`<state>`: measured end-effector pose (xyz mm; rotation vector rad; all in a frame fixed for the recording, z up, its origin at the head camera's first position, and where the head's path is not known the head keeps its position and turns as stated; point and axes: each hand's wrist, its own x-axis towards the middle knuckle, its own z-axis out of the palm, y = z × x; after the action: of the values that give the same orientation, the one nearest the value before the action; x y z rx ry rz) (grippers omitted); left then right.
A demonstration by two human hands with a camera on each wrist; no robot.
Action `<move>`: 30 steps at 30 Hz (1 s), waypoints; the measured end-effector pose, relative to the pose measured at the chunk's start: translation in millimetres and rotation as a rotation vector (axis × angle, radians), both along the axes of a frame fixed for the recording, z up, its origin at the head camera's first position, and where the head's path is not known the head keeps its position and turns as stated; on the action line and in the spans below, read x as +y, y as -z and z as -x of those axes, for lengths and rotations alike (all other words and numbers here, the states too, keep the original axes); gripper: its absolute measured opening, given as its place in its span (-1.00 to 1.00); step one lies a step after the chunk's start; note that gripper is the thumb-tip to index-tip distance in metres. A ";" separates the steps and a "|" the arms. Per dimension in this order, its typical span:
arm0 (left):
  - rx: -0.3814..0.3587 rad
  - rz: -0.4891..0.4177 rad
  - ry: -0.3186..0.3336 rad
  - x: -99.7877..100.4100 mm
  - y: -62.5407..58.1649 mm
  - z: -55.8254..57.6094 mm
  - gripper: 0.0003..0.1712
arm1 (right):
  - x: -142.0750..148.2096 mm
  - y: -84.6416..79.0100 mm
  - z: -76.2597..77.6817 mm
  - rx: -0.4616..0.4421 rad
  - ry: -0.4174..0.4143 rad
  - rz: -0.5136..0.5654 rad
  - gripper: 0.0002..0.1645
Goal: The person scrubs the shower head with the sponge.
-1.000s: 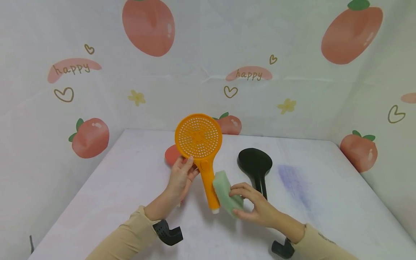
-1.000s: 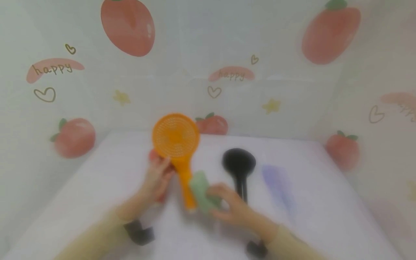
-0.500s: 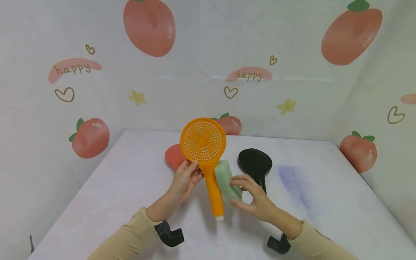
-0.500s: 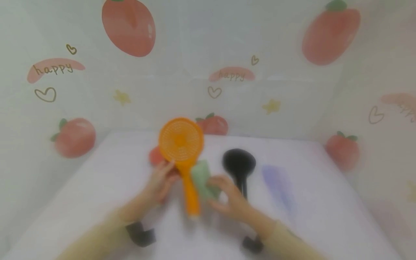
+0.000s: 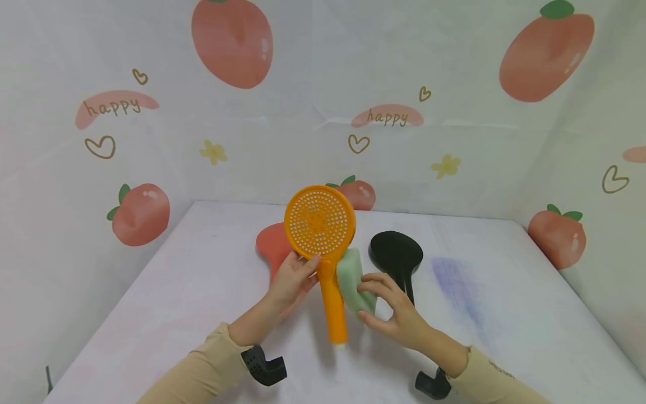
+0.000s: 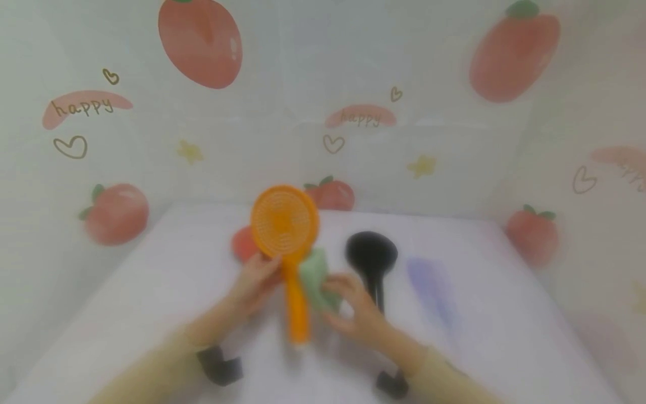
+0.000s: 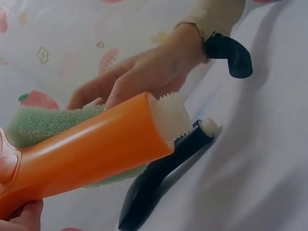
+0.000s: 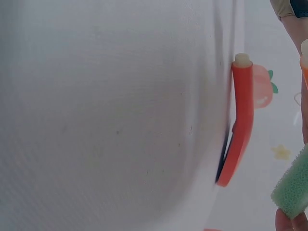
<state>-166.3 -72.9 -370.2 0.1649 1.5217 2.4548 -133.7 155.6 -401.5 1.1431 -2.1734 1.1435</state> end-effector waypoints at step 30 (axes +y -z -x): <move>-0.019 0.123 0.040 5.7 0.0 -1.3 -0.32 | 1.2 -7.9 -3.7 0.131 0.013 -0.030 -0.68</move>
<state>-165.1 -67.2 -370.2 0.1478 1.6394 2.3177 -130.0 156.9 -393.7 1.1802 -2.1017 1.0046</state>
